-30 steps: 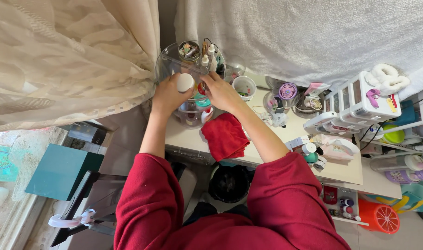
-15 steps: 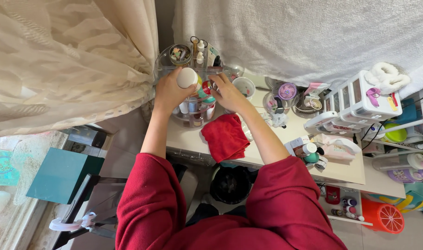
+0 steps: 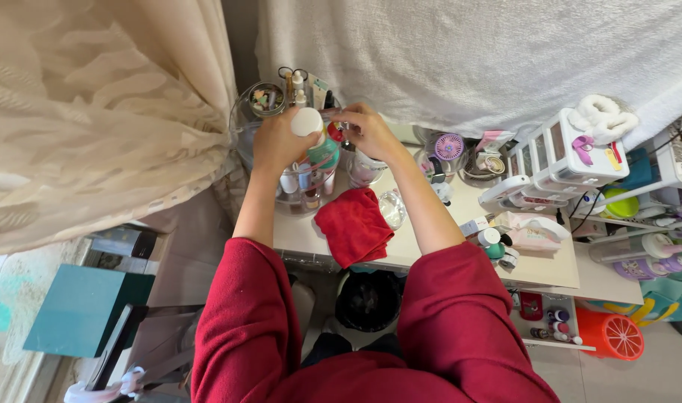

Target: The person cleans a vanity surface with a red cloth and spray, then organizes various cosmetic items including jars, tubes, and bottles. They wipe containers and place them into a rotating organizer and a white shelf unit.

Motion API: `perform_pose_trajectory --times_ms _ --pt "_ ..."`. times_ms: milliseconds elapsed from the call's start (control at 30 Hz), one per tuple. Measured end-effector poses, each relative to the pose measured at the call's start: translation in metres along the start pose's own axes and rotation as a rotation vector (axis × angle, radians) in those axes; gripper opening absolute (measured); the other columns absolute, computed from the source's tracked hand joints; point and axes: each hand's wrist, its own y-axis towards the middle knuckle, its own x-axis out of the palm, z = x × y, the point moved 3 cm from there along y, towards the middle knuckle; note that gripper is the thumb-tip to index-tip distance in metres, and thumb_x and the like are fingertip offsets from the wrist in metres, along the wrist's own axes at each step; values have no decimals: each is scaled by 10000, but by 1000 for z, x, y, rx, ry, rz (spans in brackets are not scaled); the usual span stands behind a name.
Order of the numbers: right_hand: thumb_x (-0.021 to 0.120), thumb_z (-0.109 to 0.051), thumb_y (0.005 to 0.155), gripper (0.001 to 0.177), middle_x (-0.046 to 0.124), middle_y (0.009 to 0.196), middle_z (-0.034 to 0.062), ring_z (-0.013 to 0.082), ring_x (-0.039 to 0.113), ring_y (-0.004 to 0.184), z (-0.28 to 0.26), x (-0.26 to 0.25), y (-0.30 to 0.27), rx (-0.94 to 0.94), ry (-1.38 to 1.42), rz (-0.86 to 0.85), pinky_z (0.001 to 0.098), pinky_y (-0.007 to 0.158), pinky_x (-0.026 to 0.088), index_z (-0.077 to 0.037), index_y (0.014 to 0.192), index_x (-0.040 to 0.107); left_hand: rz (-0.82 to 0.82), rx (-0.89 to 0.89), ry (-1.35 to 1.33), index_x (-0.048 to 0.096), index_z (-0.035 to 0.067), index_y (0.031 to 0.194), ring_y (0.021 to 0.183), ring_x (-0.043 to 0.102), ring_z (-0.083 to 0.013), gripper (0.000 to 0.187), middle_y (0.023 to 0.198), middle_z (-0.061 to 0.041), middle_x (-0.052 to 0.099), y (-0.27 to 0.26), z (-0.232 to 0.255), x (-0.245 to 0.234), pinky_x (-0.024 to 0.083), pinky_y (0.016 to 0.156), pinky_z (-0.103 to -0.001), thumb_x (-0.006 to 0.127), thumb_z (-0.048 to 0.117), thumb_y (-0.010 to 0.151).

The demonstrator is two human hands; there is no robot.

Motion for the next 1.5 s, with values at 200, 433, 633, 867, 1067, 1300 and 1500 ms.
perform_pose_trajectory --times_ms 200,433,633,867,1067,1300,1500 --pt "718 82 811 489 663 1152 136 285 677 951 5 5 12 58 36 -21 376 800 566 -120 1256 705 -11 7 -4 699 119 1236 957 716 -365 642 1006 -169 753 12 -14 12 557 791 -479 873 367 669" --pt "748 55 702 531 661 1198 132 344 644 1064 -1 17 21 -102 -116 -47 428 892 549 -80 1214 703 78 96 -20 672 82 1264 1116 660 -377 633 1181 -166 730 14 -41 28 531 923 -465 874 308 708" --pt "740 42 707 373 722 1135 82 340 626 977 -9 17 24 -107 -300 135 419 862 552 -98 1052 772 63 68 -106 596 44 1367 1220 610 -381 731 1313 -189 653 8 -54 33 503 983 -457 880 288 739" --pt "886 -250 742 334 691 898 145 348 629 880 -9 34 29 197 -412 105 440 790 544 -44 975 762 53 86 -160 566 45 1417 1215 625 -386 767 1324 -207 639 6 -58 32 510 984 -449 896 292 770" --pt "641 47 736 412 717 1235 162 352 649 1078 10 19 28 -239 -147 83 423 903 556 -20 1133 730 69 105 -172 571 41 1408 1230 622 -393 750 1376 -207 616 3 -50 24 515 973 -452 889 272 770" --pt "869 -106 738 245 689 907 131 342 636 903 -5 24 27 -9 -250 205 440 796 539 -16 921 734 86 88 -133 580 37 1388 1203 633 -394 747 1351 -199 626 4 -48 25 527 953 -456 898 286 760" --pt "840 -78 755 175 714 972 123 330 663 945 7 22 30 -38 -190 101 415 812 559 -22 865 716 91 61 -96 588 43 1381 1174 644 -390 749 1323 -192 640 3 -51 30 531 934 -459 900 312 756"
